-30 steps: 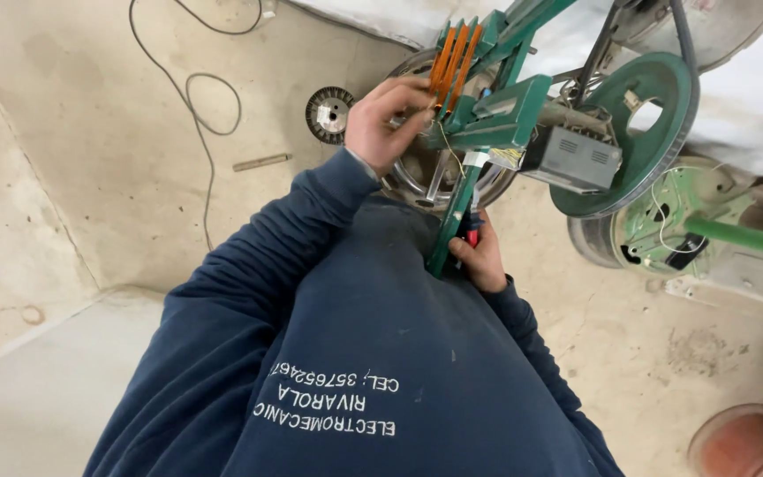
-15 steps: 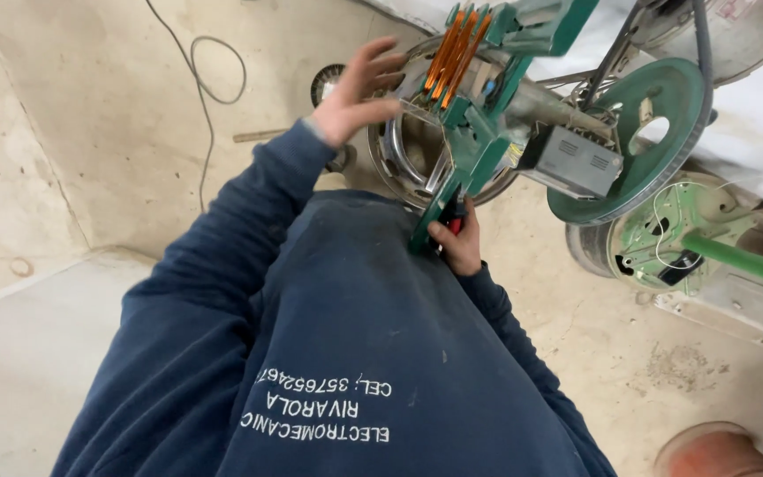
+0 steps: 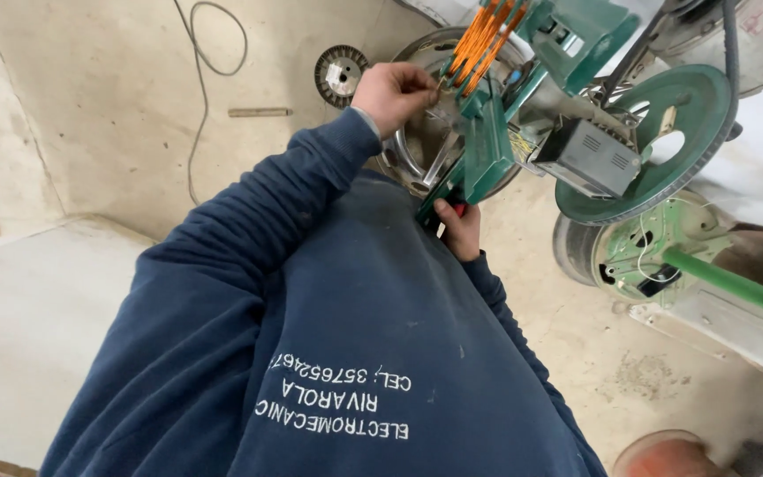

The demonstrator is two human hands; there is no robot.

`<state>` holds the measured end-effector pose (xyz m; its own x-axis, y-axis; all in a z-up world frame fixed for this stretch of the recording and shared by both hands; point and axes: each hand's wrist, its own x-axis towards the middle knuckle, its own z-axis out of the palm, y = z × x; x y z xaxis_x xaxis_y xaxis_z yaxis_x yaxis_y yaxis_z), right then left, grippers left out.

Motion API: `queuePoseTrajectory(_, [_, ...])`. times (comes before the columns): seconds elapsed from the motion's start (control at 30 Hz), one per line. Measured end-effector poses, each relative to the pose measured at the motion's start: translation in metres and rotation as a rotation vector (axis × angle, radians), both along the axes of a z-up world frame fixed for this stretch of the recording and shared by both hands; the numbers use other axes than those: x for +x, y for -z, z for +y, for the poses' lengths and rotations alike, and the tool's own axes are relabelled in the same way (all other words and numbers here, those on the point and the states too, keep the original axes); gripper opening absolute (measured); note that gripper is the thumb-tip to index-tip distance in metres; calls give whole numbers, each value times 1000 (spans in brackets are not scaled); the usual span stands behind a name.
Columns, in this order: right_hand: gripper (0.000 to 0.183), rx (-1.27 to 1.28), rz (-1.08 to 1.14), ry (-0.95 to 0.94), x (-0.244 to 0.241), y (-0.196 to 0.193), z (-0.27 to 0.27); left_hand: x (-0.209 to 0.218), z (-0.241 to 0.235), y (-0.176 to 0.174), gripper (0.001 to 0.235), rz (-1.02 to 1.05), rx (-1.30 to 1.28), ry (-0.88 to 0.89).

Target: Winding copper wire onto an electromechanical coil-winding machine.

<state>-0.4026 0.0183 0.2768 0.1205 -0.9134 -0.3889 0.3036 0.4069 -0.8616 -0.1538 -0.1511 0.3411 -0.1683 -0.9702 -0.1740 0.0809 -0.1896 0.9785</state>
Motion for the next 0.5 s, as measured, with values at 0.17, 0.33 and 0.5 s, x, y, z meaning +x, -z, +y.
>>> queuePoseTrajectory(0.17, [51, 27, 13, 12, -4, 2, -6, 14, 12, -32, 19, -157, 41, 291])
queuePoseTrajectory(0.33, [57, 39, 19, -21, -6, -15, -9, 40, 0, 3, 22, -324, -260, 276])
queuePoseTrajectory(0.5, [60, 32, 25, -76, -9, -23, -14, 10, -39, 82, 53, 109, -175, 133])
